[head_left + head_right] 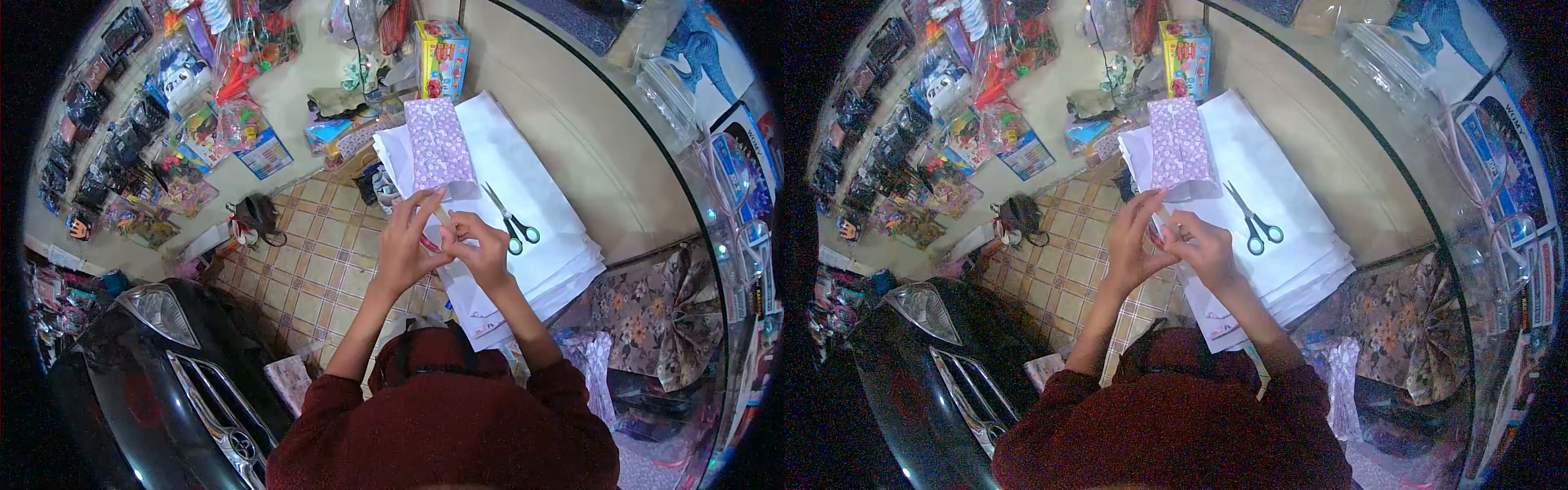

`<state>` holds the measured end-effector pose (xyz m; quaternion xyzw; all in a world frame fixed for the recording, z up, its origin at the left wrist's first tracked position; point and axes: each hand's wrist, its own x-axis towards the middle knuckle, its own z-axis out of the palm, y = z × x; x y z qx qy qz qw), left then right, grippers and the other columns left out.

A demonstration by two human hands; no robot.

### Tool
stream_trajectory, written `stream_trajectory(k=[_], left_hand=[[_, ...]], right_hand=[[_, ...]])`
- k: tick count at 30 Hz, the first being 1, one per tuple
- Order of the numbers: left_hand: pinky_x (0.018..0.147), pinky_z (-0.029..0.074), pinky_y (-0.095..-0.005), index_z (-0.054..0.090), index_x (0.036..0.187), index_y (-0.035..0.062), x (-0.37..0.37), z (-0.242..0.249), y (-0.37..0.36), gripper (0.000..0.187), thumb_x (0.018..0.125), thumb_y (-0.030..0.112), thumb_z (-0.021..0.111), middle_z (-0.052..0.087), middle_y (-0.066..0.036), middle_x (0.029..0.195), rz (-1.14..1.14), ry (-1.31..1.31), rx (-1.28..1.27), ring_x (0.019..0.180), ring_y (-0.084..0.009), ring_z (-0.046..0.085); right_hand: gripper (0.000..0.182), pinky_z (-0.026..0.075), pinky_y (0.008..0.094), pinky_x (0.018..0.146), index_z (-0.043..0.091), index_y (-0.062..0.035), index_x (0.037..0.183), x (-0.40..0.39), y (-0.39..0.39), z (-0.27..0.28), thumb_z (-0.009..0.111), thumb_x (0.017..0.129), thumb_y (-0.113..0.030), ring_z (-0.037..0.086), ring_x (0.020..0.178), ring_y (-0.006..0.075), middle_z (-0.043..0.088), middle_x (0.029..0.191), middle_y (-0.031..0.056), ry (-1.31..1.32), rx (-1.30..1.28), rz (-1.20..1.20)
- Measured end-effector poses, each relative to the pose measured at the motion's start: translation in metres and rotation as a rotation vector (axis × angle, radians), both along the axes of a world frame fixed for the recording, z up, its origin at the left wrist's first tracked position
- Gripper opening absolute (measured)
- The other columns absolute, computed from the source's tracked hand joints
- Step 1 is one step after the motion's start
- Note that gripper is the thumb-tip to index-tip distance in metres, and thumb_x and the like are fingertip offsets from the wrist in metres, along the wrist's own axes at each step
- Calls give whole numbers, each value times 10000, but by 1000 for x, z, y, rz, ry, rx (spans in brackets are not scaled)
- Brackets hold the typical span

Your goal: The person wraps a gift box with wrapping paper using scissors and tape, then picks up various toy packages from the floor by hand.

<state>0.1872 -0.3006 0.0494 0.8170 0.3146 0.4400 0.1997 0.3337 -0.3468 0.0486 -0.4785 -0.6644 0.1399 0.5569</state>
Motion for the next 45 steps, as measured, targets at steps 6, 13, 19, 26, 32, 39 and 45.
stream_trajectory(k=[6,13,19,26,32,39,45], left_hand=[[913,437,-423,454,1340,157,-1,-9,1,888,527,203,809,504,-105,1255,7,26,10,1106,-316,522],[894,453,-412,456,1337,155,0,-8,3,906,511,198,823,504,-102,1257,-4,-1,-36,1115,-317,518],[896,454,-411,451,1344,159,1,-7,2,919,506,198,829,502,-104,1258,-39,3,-48,1131,-322,511],[923,444,-417,458,1330,138,0,-11,11,939,477,213,843,501,-123,1259,-70,-16,-85,1141,-332,510],[941,438,-405,478,1309,117,-1,-11,12,894,516,267,862,512,-139,1258,-87,-85,-95,1150,-322,512],[917,457,-397,497,1289,123,-2,-3,11,877,515,309,864,525,-132,1242,-122,-27,-60,1123,-313,538],[877,477,-398,508,1274,132,-7,5,11,880,500,356,861,545,-123,1209,-179,53,-97,1072,-318,572]], right_hand=[[113,529,303,587,583,-12,799,8,12,-15,689,761,-22,630,620,173,599,767,86,-348,295,61],[176,503,235,577,578,11,898,1,2,9,685,759,7,594,598,76,605,653,49,27,-128,59],[158,496,224,567,588,13,885,4,3,4,688,763,-5,586,583,71,600,634,39,13,-107,69],[194,507,287,671,620,-22,921,16,7,-2,705,760,-89,638,677,158,645,796,70,-70,-128,174],[184,485,293,760,678,-35,932,20,13,22,707,765,-106,634,800,186,653,952,83,42,-175,177],[148,472,312,728,705,-60,903,43,19,35,702,756,-83,613,791,231,659,883,66,-225,-70,304],[123,466,305,707,694,-37,886,52,24,45,690,768,-72,608,776,229,650,834,79,-160,-234,455]])
